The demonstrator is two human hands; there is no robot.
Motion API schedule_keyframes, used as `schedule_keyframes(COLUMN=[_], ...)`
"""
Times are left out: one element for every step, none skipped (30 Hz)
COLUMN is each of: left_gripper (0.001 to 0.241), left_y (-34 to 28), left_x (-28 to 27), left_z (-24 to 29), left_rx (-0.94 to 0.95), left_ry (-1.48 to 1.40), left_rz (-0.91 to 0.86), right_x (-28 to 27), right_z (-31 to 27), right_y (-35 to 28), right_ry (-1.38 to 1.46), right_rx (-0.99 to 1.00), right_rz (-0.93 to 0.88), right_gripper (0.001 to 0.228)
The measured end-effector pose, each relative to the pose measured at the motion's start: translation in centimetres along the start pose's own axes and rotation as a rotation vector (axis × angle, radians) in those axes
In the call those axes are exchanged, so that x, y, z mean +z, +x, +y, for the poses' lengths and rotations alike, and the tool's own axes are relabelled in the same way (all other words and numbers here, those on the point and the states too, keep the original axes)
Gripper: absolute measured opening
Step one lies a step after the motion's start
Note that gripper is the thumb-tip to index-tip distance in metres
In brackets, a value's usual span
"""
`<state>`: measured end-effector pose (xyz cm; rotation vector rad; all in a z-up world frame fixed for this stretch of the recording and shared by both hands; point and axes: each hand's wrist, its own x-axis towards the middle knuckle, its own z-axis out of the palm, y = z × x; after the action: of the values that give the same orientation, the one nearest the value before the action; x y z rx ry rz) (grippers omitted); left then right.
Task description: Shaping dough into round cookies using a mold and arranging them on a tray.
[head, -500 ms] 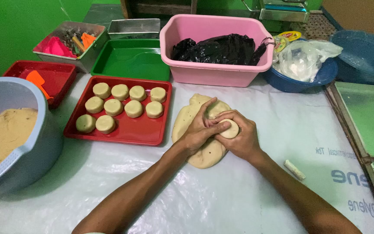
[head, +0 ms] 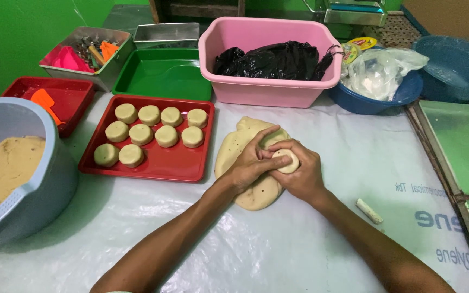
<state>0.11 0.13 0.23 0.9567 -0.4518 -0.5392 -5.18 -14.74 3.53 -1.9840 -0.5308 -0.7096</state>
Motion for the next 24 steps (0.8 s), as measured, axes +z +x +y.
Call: schedule_keyframes(left_gripper=[0.093,0.096,0.1,0.1,0.101,0.102,0.102,0.1,0.099,0.099,0.105,0.111,0.111,0.113,0.115,0.115,0.114,0.113,0.113,0.101,0.089,0.089,0.077,0.066], left_y=[0.0,0.0,0.0,0.1,0.1,0.2,0.1,0.0,-0.1,-0.2,-0.3,-0.4,-0.6,-0.9,-1.2,-1.2,-1.2,-1.1,-1.3,-1.5,-1.8,-1.4,-1.0,-0.6], left_x=[0.1,0.3,0.5,0.1,-0.2,-0.5,-0.2,0.1,0.4,0.8,1.3,1.7,2.3,2.9,3.5,3.3,3.2,3.1,3.1,3.0,3.0,2.6,2.2,1.9], left_z=[0.0,0.1,0.2,0.0,-0.2,-0.4,-0.2,0.1,0.4,0.6,0.8,1.0,1.3,1.4,1.6,1.5,1.4,1.2,1.5,1.8,2.1,1.5,0.9,0.2], left_rx=[-0.001,-0.002,-0.002,-0.002,-0.008,-0.014,-0.013,0.0,0.013,0.012,0.024,0.034,0.033,0.053,0.073,0.074,0.079,0.085,0.088,0.082,0.077,0.08,0.059,0.037], left_ry=[-0.001,0.032,0.065,0.065,0.052,0.04,0.039,0.009,-0.022,-0.022,0.041,0.104,0.104,0.131,0.158,0.157,0.171,0.183,0.18,0.166,0.152,0.151,0.038,-0.077], left_rz=[0.0,-0.013,-0.026,-0.026,-0.017,-0.008,-0.007,0.008,0.023,0.025,0.077,0.128,0.129,0.151,0.174,0.177,0.176,0.174,0.177,0.171,0.164,0.168,0.165,0.161], right_x=[0.0,-0.1,-0.1,-0.2,-0.2,-0.2,-0.4,-0.5,-0.6,-1.2,-1.7,-2.2,-2.7,-3.3,-3.8,-4.2,-4.6,-5.1,-5.3,-5.4,-5.5,-5.6,-5.7,-5.9], right_z=[0.2,0.5,0.7,0.6,0.4,0.3,0.1,-0.1,-0.2,-0.2,-0.2,-0.2,-1.3,-2.5,-3.6,-3.8,-3.9,-4.1,-4.9,-5.6,-6.4,-4.6,-2.9,-1.1], right_y=[-0.1,-0.2,-0.3,-0.2,-0.1,-0.1,0.2,0.5,0.8,1.1,1.4,1.8,2.3,2.8,3.2,3.3,3.4,3.5,4.0,4.6,5.1,5.0,4.9,4.7], right_ry=[0.0,0.001,0.002,0.001,-0.001,-0.003,-0.003,0.0,0.003,0.004,-0.057,-0.117,-0.116,-0.192,-0.268,-0.266,-0.307,-0.35,-0.35,-0.375,-0.4,-0.399,-0.304,-0.209], right_rx=[0.002,0.012,0.023,0.023,0.028,0.033,0.032,0.031,0.029,0.03,-0.041,-0.111,-0.109,-0.16,-0.212,-0.213,-0.196,-0.18,-0.182,-0.101,-0.02,-0.023,0.088,0.2], right_rz=[-0.001,-0.003,-0.005,-0.006,-0.033,-0.061,-0.063,-0.105,-0.147,-0.148,-0.204,-0.259,-0.259,-0.327,-0.395,-0.398,-0.444,-0.491,-0.495,-0.513,-0.53,-0.533,-0.473,-0.412], right_gripper=[0.035,0.035,0.035,0.035,0.039,0.043,0.043,0.049,0.055,0.055,0.055,0.055,0.055,0.049,0.044,0.044,0.042,0.04,0.04,0.036,0.032,0.032,0.037,0.041])
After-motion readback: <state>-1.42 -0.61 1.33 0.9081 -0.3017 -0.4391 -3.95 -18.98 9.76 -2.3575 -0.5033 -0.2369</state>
